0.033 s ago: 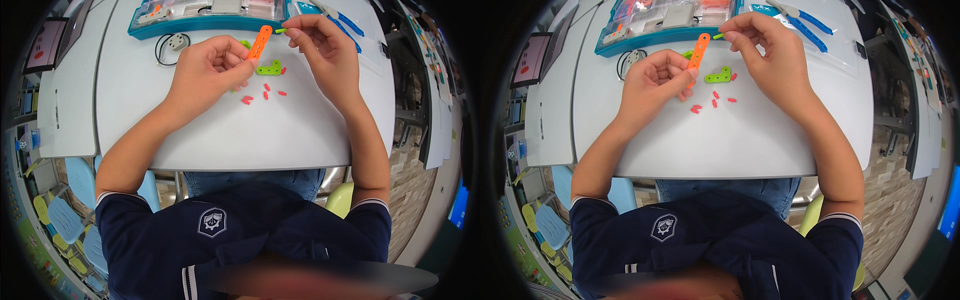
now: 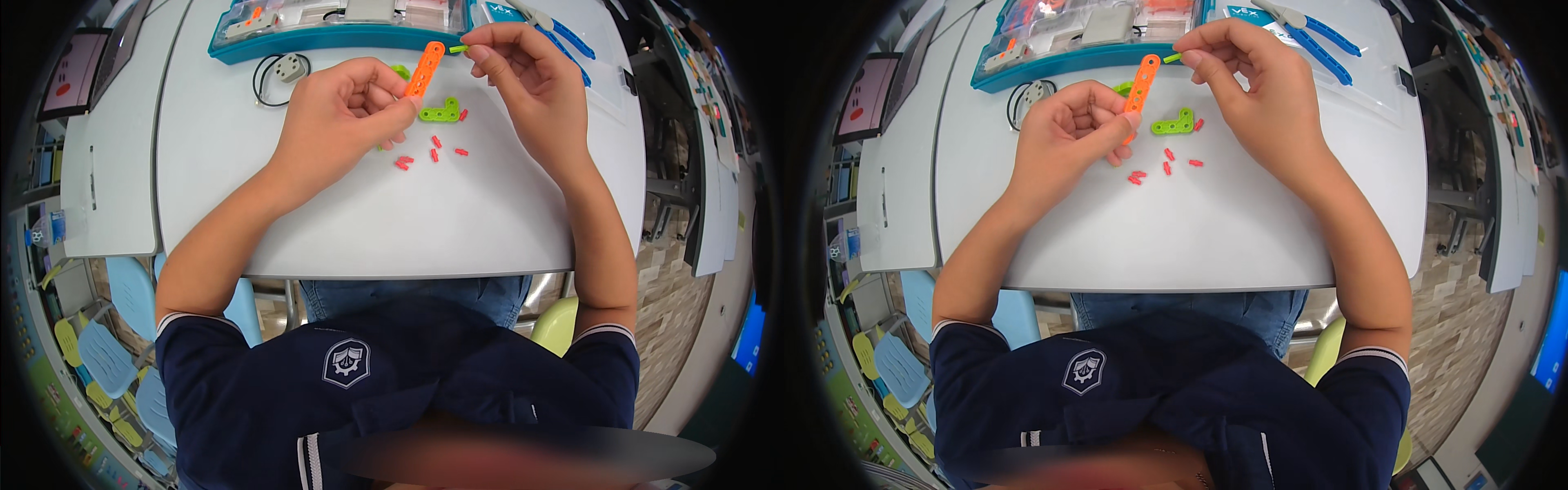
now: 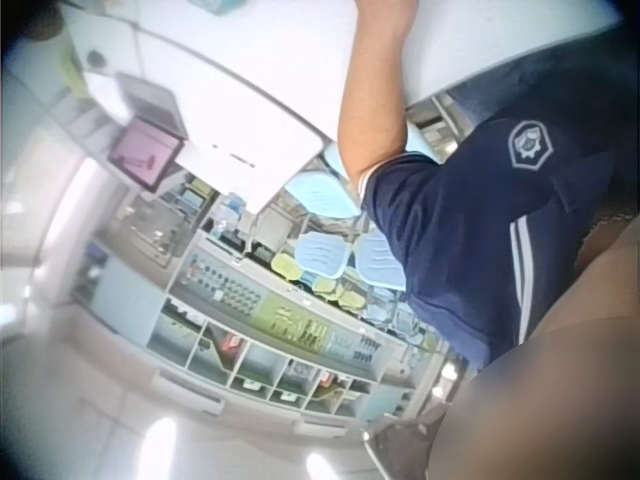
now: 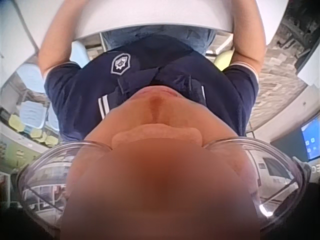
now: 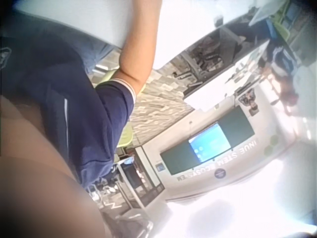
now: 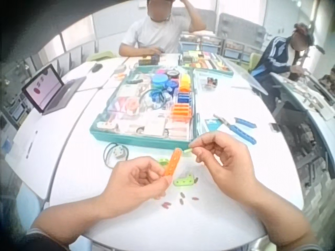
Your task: The person assembles small plastic pieces using a blue plastic tool to press and secure components together. They handle orange and green plastic parts and small red connectors, repeatedly joining and adjusting them on a white table.
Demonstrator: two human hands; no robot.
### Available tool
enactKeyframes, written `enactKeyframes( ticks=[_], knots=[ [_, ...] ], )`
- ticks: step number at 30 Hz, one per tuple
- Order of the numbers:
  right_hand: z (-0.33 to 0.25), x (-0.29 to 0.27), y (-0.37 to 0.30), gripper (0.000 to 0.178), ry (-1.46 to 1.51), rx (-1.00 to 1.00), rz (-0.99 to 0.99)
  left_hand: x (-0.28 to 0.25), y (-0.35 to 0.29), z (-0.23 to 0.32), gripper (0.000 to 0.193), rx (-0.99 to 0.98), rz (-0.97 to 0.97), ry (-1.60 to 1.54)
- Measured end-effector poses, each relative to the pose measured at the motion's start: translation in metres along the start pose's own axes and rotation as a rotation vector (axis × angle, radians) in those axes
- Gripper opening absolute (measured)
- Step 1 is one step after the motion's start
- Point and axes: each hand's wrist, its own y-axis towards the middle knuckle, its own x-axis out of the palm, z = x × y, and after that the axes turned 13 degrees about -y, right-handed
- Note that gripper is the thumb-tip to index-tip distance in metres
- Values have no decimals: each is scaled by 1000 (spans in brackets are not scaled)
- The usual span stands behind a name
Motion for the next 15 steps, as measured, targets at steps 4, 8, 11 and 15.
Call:
enactKeyframes(
  ticks=[4,8,11,15],
  knots=[
    [-1,3,-2,12,47,-13,5,1,-1,1,14,-30,-13,-39],
    [1,5,1,10,-50,-61,24,0,3,2,14,-24,-13,-52],
    [3,5,2,10,-191,-137,55,1,2,2,14,-26,-11,-49],
    [4,6,3,8,-317,-279,127,2,0,3,14,-29,-4,-4]
  ],
)
